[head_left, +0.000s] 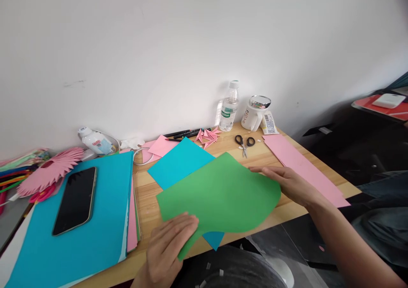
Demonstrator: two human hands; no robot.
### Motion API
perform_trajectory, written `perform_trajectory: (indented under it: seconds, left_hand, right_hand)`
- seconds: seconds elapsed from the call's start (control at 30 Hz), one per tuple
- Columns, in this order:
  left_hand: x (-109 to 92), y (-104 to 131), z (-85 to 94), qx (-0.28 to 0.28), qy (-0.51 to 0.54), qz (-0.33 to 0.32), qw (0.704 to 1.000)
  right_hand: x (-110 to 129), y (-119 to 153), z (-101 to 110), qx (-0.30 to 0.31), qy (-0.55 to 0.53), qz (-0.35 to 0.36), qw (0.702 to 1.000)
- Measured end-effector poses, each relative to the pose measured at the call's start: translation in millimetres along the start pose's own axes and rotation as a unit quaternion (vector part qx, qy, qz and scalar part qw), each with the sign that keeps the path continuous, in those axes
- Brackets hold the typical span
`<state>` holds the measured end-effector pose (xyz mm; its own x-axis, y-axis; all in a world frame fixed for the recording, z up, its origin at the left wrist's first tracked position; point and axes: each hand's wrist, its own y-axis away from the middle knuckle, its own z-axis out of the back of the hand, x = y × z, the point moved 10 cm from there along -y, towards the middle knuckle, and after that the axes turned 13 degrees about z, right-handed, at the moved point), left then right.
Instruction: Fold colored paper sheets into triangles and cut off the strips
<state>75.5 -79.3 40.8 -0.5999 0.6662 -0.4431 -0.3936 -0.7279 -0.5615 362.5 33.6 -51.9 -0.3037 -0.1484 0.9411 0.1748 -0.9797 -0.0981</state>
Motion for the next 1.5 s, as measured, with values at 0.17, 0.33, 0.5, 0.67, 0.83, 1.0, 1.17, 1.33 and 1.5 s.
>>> perform_trajectory:
  seconds: [0.17, 0.33, 0.5, 0.67, 0.83, 1.0, 1.17, 1.33, 1.5]
  left_hand:
    - [-26, -13, 3.8, 0.034, -0.037, -0.065, 0.997]
    - [3, -7, -35.1, 0.029, 0.049, -0.033, 0.998]
    - [27, -8, -66.5, 0.050, 0.136, 0.084, 0.986]
    - [52, -13, -66.4, 0.074, 0.141, 0.253, 0.954]
    - [82, -7, -73.8, 0.159, -0.028, 0.212, 0.964]
    - [98, 8, -75.8, 0.160, -0.068, 0.222, 0.959]
    - [96, 6, -73.2, 0.172, -0.044, 0.251, 0.952]
    - [102, 2, -71.6, 0.180, -0.066, 0.239, 0.952]
    - [94, -2, -73.9, 0.157, -0.141, 0.172, 0.962]
  right_hand:
    - [41, -10, 29, -0.088, 0.035, 0.118, 0.989]
    - [36, -5, 57, -0.176, 0.247, 0.157, 0.940]
    - [83, 11, -44, -0.019, 0.231, 0.281, 0.931]
    - [89, 22, -147, 0.227, 0.134, 0.207, 0.942]
    - [45, 2, -142, 0.244, 0.074, 0.068, 0.964]
    - [23, -17, -136, 0.264, 0.042, 0.017, 0.963]
    - [33, -47, -129, 0.236, 0.182, 0.111, 0.948]
    - [35, -68, -121, 0.189, 0.249, 0.207, 0.927]
    - [22, -70, -109, 0.114, 0.228, 0.207, 0.945]
